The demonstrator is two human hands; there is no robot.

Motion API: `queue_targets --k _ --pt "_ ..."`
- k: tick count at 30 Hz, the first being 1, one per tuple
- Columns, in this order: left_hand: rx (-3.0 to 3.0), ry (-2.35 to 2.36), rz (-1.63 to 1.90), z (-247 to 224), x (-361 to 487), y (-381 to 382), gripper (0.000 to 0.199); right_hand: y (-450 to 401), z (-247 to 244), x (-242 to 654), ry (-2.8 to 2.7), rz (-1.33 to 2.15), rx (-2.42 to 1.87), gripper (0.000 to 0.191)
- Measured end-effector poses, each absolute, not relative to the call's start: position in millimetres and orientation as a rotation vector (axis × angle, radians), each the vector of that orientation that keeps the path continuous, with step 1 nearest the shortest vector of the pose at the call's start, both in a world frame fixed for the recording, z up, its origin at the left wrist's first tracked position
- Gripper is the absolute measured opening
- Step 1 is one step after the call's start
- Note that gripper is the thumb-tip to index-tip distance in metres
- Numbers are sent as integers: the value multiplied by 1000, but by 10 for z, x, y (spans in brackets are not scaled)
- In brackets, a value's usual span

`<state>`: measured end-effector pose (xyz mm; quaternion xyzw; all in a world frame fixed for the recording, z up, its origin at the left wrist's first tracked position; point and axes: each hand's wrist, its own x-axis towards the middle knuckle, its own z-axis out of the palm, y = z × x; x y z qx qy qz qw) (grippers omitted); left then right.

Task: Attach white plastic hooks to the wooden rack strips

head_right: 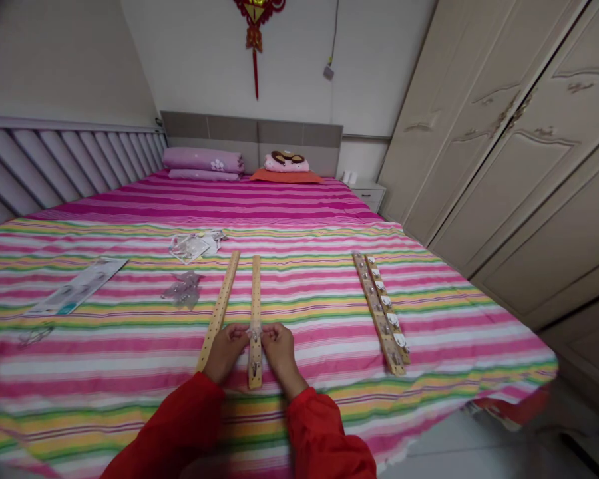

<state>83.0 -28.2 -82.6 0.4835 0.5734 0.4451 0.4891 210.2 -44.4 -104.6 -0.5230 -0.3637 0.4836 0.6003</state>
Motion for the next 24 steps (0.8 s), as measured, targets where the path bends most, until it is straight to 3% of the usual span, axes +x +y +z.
queue_targets --k 8,12,24 --pt "1193 1452 1012 -801 844 -275 25 -420 -1047 2095 -788 1129 -1203 10" --pt "1236 1463 870 -729 833 -245 21 -433 -1030 2103 -813 1150 -1170 22" --pt "1765 1748 524 -669 843 2 34 -375 -1144 2152 -952 1125 -1259 32"
